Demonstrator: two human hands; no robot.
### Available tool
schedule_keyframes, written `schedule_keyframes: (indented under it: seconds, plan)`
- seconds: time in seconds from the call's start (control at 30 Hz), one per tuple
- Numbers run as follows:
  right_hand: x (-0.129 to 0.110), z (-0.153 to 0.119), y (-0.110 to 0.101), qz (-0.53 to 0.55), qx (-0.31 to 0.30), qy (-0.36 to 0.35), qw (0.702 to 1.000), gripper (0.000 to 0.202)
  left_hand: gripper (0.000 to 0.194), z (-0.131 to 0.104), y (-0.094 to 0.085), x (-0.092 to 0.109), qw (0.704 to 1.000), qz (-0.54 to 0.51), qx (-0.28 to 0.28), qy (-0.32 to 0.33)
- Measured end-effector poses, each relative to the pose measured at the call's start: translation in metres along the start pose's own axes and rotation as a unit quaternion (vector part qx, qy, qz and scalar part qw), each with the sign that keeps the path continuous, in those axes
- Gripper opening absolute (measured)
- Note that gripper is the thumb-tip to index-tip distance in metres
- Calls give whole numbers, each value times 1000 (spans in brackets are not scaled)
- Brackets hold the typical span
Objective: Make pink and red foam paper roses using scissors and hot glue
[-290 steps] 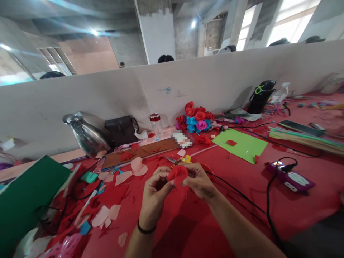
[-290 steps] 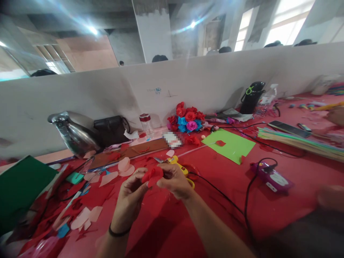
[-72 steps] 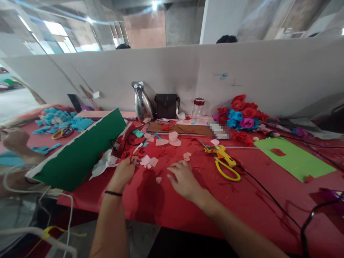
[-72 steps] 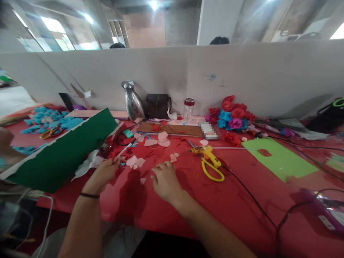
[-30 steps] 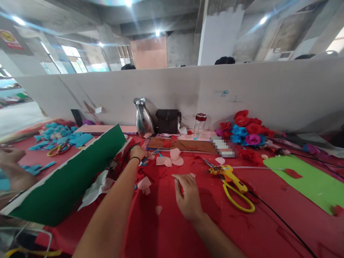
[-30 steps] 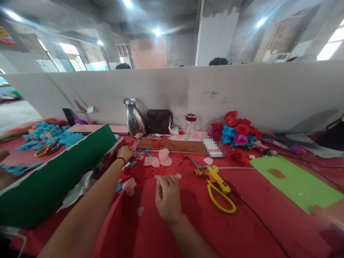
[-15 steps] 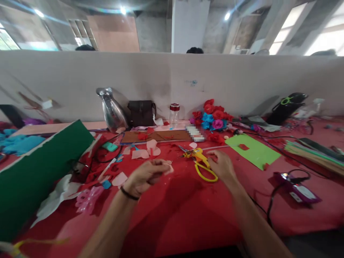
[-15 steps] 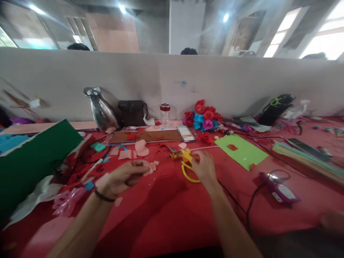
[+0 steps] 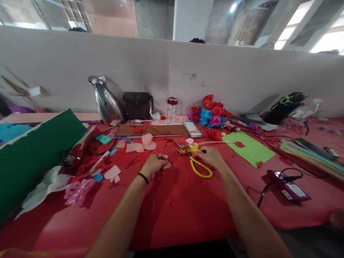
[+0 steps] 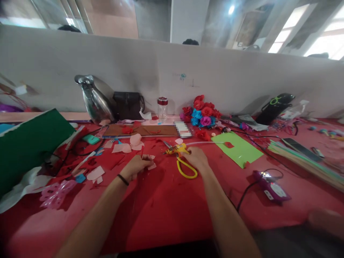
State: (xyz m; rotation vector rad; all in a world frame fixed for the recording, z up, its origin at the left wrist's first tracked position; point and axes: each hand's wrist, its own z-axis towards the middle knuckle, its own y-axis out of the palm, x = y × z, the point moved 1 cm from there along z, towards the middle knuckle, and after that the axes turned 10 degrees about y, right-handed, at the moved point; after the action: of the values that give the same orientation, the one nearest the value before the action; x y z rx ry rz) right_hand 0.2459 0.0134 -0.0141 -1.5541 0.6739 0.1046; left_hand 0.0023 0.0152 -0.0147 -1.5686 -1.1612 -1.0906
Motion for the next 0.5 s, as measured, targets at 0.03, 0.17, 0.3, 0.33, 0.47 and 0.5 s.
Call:
schedule_keyframes:
  seconds: [0.03,0.17,0.3,0.33,0.47,0.5]
  plan:
    - [0,0,0,27,9,-5,1000,28,15,0,1,-1,1000,-6,8,5]
    - [-3,-7,2,303,-21,22,952,23,14,0,-6,-7,1000,-12,22,0]
    - [-14,-19,1,443,-185,45,876,14,17,0,-17,-11,999,-20,33,-11]
    - [-17,-22,0,435,-214,38,874,11,17,0,-18,-11,999,-19,39,-10]
    - [-25,-29,-3,361,-254,-16,897,18,14,0,-17,-9,999,5,52,-5]
    - [-25,-31,-3,342,-255,-27,904,22,14,0,-16,-9,999,11,52,-2]
